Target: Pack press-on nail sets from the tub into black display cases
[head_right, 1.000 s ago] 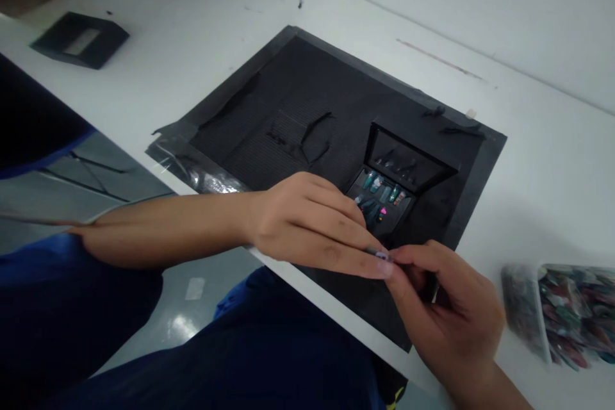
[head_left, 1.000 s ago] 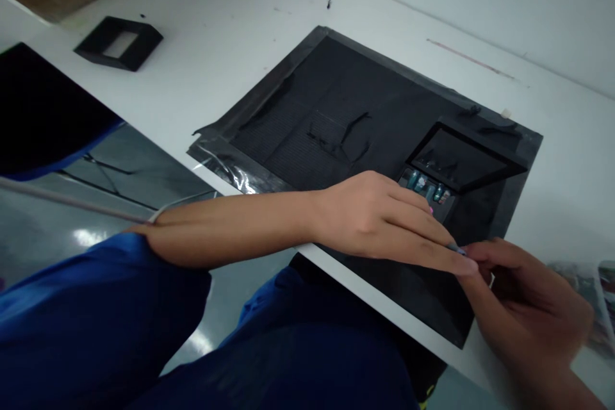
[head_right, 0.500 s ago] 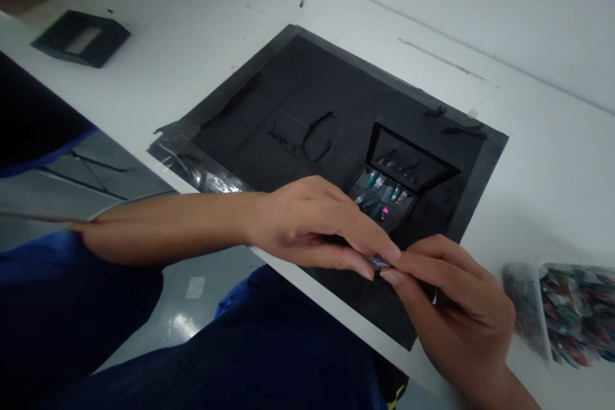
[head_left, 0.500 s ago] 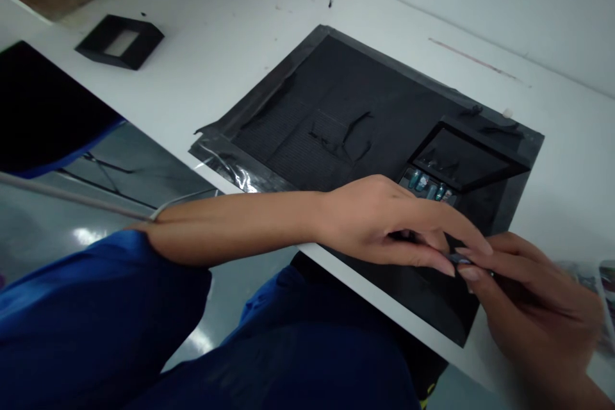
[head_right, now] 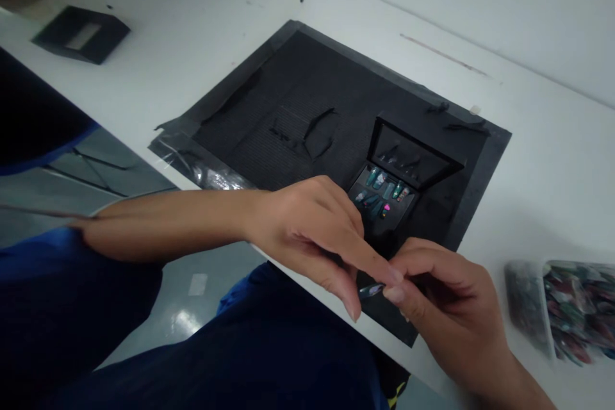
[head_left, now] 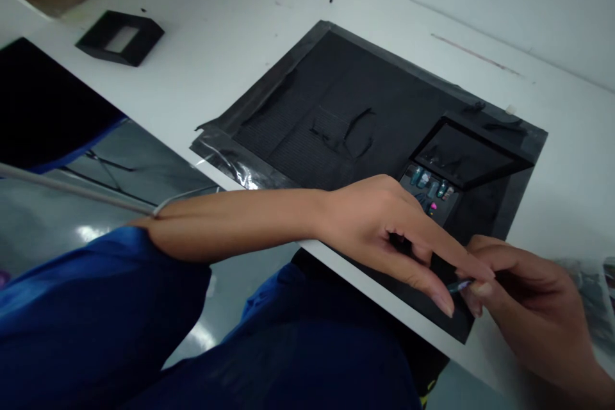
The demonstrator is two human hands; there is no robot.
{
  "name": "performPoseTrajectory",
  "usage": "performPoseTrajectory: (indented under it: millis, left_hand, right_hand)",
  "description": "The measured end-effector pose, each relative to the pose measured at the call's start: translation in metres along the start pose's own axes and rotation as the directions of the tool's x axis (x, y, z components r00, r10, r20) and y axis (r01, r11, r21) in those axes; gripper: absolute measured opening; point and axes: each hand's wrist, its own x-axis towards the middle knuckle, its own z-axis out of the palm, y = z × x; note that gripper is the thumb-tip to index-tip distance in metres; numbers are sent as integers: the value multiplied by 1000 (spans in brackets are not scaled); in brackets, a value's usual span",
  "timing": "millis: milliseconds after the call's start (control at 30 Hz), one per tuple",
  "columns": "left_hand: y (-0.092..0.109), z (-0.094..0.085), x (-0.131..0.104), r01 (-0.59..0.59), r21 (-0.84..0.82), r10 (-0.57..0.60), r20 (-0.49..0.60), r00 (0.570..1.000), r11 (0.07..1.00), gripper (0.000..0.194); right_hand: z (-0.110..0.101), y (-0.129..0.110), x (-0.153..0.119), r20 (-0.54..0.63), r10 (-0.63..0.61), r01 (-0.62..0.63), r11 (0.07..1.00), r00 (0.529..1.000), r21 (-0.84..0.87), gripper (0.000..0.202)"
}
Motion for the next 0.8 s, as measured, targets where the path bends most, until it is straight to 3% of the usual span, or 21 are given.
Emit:
performPoseTrajectory:
  millis: [167,333,400,467,667,733,800]
  left_hand:
    - [-11,9,1,-41,259,35,24,999,965,40]
    - [-18,12,1,-243,453,285,-25,958,858,44]
    - [-18,11,0,-279,491,335,-27,942,825,44]
    - [-16,9,1,-266,483,309,-9,951,834,40]
    - [-7,4,8,-79,395,78,18,997,915,38]
    - [-7,4,9,-44,380,52,-12,999,924,37]
    - [-8,4,8,-71,389,102,-59,993,919,33]
  right_hand:
    - [6,0,1,33,57,-59,997,998,56,20]
    - [8,3,-3,45,104,-108,987,994,120,9]
    - [7,3,-5,27,103,-106,986,994,126,3]
    - [6,3,-5,11,89,-90,991,996,103,4]
    - [3,2,-3,15,48,-48,999,999,8,4]
    - [3,2,-1,16,47,-47,999,999,2,3]
    - [3,1,0,10,48,-48,999,999,7,6]
